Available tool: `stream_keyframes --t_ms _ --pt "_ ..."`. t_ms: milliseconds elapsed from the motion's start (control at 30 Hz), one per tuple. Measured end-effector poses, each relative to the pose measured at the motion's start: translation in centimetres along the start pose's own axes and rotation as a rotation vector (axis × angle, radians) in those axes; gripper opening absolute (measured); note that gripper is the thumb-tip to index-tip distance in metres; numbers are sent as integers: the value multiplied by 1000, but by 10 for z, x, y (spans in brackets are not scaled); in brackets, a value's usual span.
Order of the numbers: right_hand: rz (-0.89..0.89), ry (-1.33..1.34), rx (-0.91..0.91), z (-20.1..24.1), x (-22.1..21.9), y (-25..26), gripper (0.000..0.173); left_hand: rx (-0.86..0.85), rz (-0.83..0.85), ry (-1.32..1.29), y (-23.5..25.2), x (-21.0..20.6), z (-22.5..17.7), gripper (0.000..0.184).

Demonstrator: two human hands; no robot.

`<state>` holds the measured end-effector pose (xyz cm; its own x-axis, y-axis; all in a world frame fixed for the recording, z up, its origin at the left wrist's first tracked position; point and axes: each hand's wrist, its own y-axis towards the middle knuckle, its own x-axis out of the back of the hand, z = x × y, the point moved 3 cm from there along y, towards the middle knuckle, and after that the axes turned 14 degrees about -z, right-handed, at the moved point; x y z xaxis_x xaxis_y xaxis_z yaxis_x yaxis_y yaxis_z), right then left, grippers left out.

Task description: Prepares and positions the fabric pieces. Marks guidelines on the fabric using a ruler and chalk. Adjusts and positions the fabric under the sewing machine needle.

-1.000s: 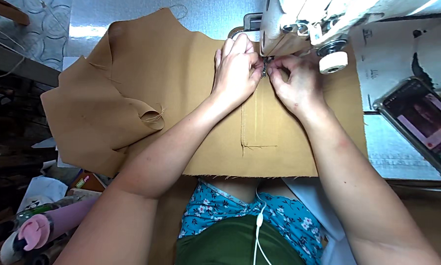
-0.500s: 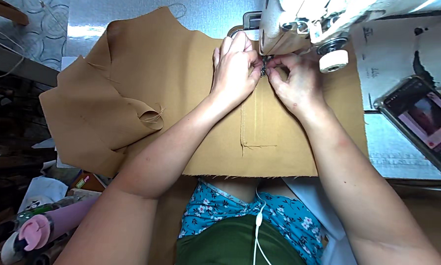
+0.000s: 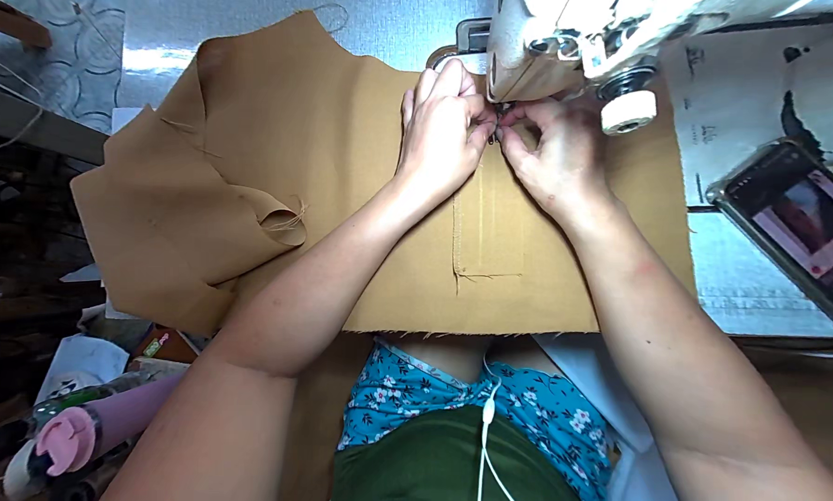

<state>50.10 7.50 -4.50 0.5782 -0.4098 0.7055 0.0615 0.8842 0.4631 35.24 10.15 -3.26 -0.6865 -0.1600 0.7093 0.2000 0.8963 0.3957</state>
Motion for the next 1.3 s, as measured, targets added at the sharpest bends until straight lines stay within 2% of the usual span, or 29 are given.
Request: stream_keyframes --t_ms 133,200,333,367,400,433,467,500,533,567,600,633,700,767,833,933,1100,1300 --pt "-12 -20 17 -1 -1 1 25 16 -10 -3 1 2 0 12" --pt "-72 -1 12 -3 -2 1 28 7 -34 -14 1 4 -1 12" --pt "-206 139 -84 0 16 0 46 -41 -61 -76 4 18 -3 13" --pt "-217 271 -157 -1 20 1 45 -64 -48 -74 7 24 -4 13" --pt "-212 468 -279 -1 23 2 36 -89 -4 -57 9 31 -7 14" --pt "-170 657 -449 -1 24 6 19 -117 68 -18 12 36 -10 16" --pt "-102 747 -592 0 24 9 10 -134 168 27 13 39 -13 17" --pt "-42 727 -674 1 24 8 10 -155 270 69 11 39 -15 19" --pt "6 590 -695 4 24 5 12 -176 360 113 8 37 -17 21" --pt "57 387 -657 8 25 2 17 -188 426 155 2 34 -20 26" --pt "127 259 -616 15 28 0 32 -193 458 191 -7 31 -23 32" --pt "185 170 -564 23 29 -2 35 -186 474 217 -15 29 -28 40" --pt "267 42 -445 36 32 -7 16 -182 468 234 -30 27 -30 52" --pt "318 -17 -398 41 37 -15 14 -207 399 193 -43 25 -22 56" --pt "276 -83 -348 44 38 -25 16 -226 335 143 -52 22 -12 58" --pt "224 -145 -199 45 32 -41 35 -255 266 90 -59 18 -3 57" --pt "169 -341 -46 46 13 -48 40 -251 266 97 -57 18 -1 58" --pt "235 -424 -6 48 14 -46 43 -216 280 111 -54 16 0 61"
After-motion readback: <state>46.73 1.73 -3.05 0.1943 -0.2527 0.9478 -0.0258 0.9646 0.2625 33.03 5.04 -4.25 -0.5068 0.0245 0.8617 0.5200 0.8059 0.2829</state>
